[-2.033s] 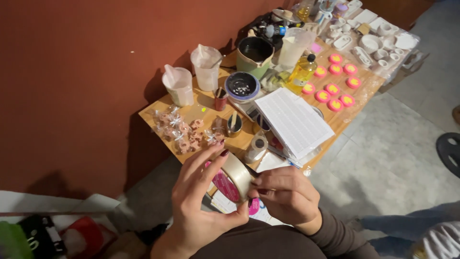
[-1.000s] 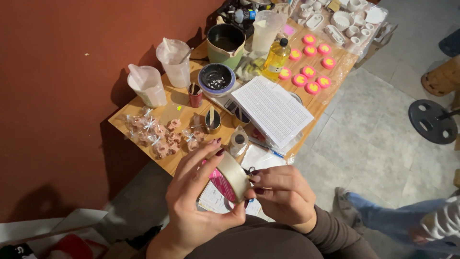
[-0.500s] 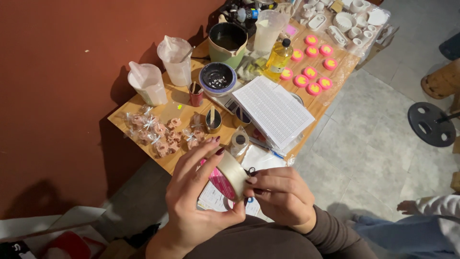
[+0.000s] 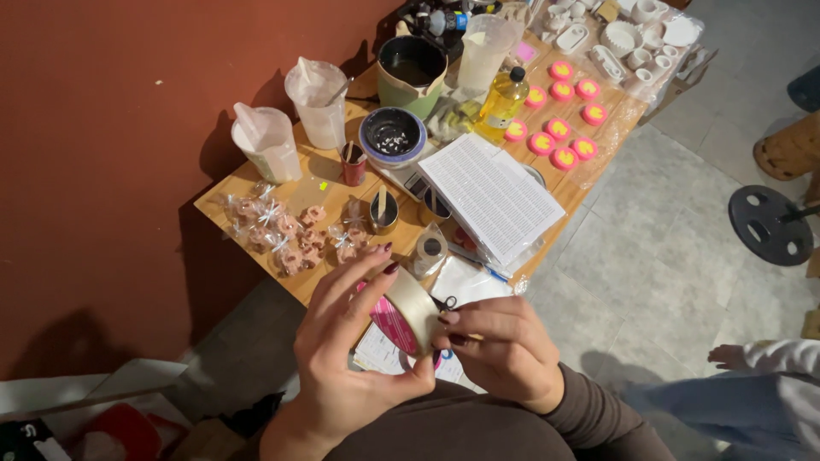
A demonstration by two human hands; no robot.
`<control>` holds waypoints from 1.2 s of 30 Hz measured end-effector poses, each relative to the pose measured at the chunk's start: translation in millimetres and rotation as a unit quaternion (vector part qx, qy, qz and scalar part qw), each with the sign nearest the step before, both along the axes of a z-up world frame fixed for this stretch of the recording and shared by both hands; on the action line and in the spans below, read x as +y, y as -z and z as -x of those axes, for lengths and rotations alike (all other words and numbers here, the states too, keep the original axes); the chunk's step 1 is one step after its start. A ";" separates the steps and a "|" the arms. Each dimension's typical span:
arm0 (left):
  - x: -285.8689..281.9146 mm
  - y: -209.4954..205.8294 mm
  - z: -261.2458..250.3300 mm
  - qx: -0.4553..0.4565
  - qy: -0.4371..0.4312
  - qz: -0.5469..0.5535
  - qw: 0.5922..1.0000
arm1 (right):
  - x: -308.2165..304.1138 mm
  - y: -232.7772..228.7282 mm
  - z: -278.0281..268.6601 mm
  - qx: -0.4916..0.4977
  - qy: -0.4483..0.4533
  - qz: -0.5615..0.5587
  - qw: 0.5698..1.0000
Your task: Decorating and packaging small candles with ribbons and tape on a workbench.
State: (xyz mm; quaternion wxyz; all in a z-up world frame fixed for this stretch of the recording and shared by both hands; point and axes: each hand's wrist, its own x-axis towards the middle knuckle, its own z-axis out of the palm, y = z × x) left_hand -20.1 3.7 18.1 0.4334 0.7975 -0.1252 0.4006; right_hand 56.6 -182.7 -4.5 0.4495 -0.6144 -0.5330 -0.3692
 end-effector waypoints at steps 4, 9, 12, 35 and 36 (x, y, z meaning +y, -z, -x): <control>3.3 0.9 -0.6 -0.005 -0.010 -0.003 1.000 | 0.5 -3.8 -2.5 0.005 -0.005 0.049 0.999; 5.2 1.8 1.5 -0.013 -0.027 -0.007 1.000 | 4.1 -2.4 -4.7 -0.005 -0.009 0.049 0.999; 7.0 2.9 3.7 -0.003 -0.031 0.003 0.999 | 6.2 -0.8 -6.8 0.000 -0.031 0.067 0.997; 26.6 -5.8 30.4 -0.024 -0.105 0.003 0.994 | 37.1 -20.8 -17.6 -0.040 -0.168 0.106 0.979; 27.3 -6.0 31.2 -0.025 -0.105 0.005 0.994 | 38.7 -21.0 -17.6 -0.043 -0.178 0.106 0.977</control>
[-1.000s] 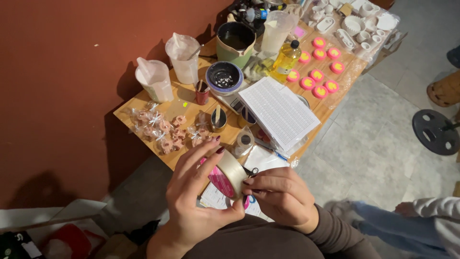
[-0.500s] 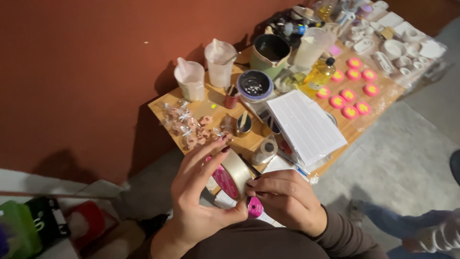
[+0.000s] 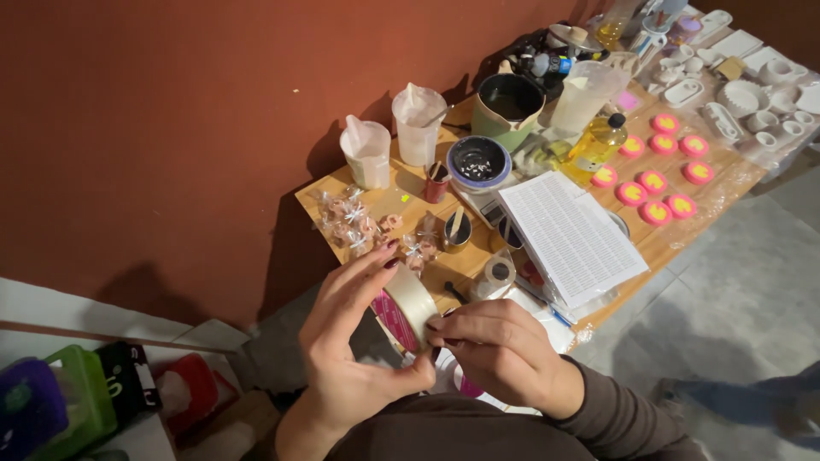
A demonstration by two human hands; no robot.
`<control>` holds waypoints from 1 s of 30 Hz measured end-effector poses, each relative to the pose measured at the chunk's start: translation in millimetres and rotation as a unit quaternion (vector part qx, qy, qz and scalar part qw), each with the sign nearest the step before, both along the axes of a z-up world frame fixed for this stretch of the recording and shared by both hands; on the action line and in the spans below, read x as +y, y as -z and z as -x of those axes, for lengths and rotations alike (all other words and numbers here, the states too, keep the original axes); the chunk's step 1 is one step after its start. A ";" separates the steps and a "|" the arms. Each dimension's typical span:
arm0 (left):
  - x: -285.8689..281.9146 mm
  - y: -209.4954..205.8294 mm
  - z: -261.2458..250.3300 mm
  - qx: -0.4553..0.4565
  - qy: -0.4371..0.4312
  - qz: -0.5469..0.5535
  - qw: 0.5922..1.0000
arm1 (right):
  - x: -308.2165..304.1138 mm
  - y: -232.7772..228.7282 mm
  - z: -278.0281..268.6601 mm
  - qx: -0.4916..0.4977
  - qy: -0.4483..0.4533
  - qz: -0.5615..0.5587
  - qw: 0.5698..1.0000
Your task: Decorating and packaging small candles with ribbons and tape on a workbench.
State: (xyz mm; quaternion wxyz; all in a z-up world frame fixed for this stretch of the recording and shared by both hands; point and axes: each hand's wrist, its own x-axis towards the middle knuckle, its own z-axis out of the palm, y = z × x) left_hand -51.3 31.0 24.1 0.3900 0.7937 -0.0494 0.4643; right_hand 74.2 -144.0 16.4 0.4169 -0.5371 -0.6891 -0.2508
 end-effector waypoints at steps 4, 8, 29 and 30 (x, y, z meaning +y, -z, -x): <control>0.5 -3.7 0.0 0.000 -0.013 -0.003 1.000 | 6.9 2.9 -2.4 -0.025 0.003 -0.029 0.999; 1.4 -4.0 -0.5 -0.007 -0.012 0.000 1.000 | 10.2 2.4 -4.7 -0.047 -0.002 -0.053 0.998; 1.8 -12.1 5.5 -0.027 -0.012 -0.011 1.000 | 14.6 -12.7 -1.1 -0.090 -0.018 -0.060 0.994; 0.8 -11.3 5.8 -0.028 -0.012 -0.006 1.000 | 14.2 -12.5 -0.3 -0.088 -0.024 -0.062 0.994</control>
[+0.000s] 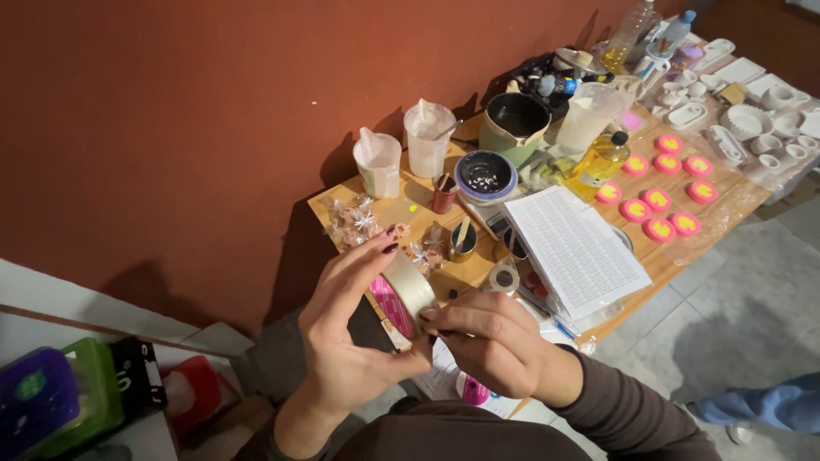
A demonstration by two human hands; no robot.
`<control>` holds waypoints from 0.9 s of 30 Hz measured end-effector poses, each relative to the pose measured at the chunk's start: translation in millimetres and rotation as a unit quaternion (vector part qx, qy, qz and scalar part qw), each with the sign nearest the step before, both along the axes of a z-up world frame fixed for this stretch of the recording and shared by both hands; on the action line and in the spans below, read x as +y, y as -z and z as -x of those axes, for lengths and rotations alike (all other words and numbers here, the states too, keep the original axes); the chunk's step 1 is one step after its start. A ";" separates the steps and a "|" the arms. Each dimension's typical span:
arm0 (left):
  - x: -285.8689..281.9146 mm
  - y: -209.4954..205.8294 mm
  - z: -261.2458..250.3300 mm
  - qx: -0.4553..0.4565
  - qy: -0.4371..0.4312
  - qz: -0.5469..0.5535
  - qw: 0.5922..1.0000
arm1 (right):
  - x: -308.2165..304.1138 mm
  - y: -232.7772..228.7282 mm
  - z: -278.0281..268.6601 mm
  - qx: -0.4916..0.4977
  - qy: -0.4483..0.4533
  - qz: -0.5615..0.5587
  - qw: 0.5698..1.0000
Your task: Decorating and packaging small candles with ribbons and tape on a workbench.
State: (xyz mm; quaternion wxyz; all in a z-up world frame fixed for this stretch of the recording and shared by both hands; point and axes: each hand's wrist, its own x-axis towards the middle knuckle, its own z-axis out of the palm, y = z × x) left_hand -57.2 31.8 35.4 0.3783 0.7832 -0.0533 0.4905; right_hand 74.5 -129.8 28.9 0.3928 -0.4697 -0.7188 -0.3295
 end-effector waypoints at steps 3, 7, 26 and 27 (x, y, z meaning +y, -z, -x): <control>1.6 -2.7 -2.9 -0.005 0.008 -0.003 1.000 | 2.1 5.8 -4.4 -0.015 0.007 -0.011 1.000; 2.0 -2.6 -4.6 0.001 0.007 -0.007 1.000 | -0.5 5.2 -5.1 -0.029 0.013 -0.022 0.999; 14.4 3.0 -36.2 0.007 0.040 0.006 0.999 | -55.8 50.3 -75.3 0.475 -0.153 -0.108 0.860; 18.0 1.4 -42.6 0.001 0.040 0.009 0.999 | -74.2 52.7 -101.6 0.605 -0.307 -0.154 0.719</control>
